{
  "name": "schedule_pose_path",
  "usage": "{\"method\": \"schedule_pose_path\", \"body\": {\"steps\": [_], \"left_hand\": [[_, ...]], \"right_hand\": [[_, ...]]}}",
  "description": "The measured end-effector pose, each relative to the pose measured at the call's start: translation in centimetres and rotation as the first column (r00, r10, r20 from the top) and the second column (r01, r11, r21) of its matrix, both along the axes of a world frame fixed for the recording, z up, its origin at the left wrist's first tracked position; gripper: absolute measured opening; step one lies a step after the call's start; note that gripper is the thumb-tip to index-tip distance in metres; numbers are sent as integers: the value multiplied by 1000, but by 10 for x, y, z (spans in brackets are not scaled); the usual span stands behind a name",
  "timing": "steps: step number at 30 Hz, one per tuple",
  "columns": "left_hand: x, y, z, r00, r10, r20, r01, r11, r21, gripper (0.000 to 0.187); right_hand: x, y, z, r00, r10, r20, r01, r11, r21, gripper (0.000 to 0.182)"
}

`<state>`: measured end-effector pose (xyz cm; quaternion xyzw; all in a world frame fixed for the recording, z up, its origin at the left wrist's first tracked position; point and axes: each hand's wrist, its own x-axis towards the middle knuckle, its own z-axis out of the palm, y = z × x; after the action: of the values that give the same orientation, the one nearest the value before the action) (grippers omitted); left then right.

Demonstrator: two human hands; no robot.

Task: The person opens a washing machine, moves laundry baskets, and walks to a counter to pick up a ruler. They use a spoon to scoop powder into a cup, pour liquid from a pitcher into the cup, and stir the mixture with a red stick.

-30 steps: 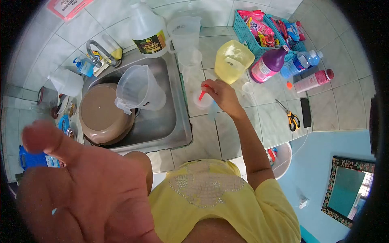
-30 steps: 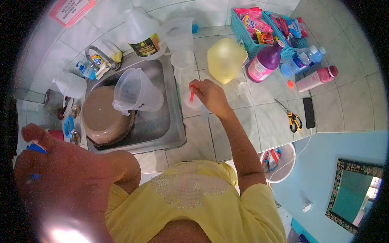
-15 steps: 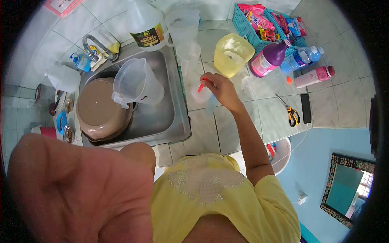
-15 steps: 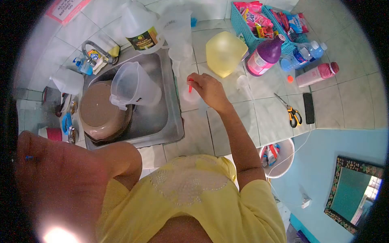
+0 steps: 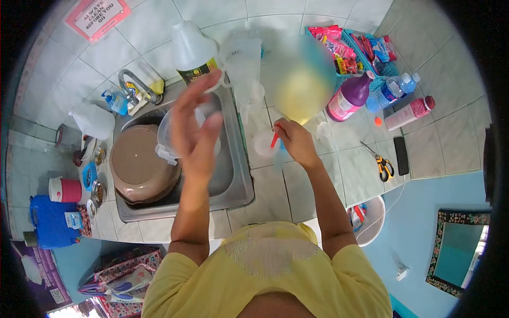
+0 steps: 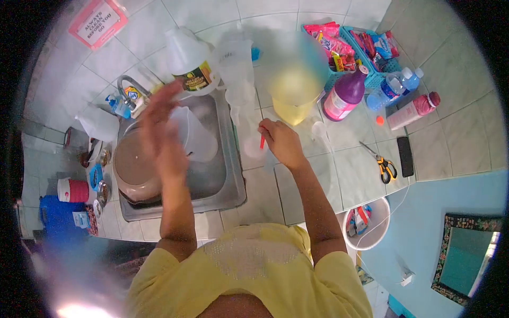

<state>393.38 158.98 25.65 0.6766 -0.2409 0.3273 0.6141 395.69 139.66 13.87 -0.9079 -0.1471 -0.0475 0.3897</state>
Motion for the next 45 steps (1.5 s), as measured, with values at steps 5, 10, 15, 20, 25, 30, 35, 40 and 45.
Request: {"method": "schedule_pose_path", "body": {"steps": [5,10,15,20,25,30,35,40,45], "left_hand": [[60,5,-144,846,206,-492,-163,978,129,51],[81,-2,-206,679,189,-709,-98,981,167,60],[93,-7,-201,595,38,-803,44,996,80,62],[122,-15,-257,714,32,-700,130,976,177,52],[136,-47,-226,824,103,-558,97,943,317,49],[151,-52,-227,745,33,-666,153,964,219,63],[158,-21,-288,656,36,-754,-87,996,-28,60],[167,-9,-246,755,327,-568,-532,812,-240,49],[197,12,-219,810,314,-495,-417,902,-110,34]], "right_hand": [[-8,4,-2,956,-226,186,215,973,79,14],[-24,-34,-20,845,-439,306,338,881,331,14],[-29,-95,-62,665,-746,29,701,637,320,17],[-40,-126,-102,711,-697,91,702,699,-137,27],[-41,-120,-105,743,-669,2,647,717,-260,34],[-37,-120,-111,753,-658,-15,619,715,-325,34],[-34,-131,-116,746,-660,-83,616,733,-288,28],[-39,-137,-115,739,-580,-343,623,782,19,19],[-49,-135,-102,652,-369,-662,688,656,312,19]]}}
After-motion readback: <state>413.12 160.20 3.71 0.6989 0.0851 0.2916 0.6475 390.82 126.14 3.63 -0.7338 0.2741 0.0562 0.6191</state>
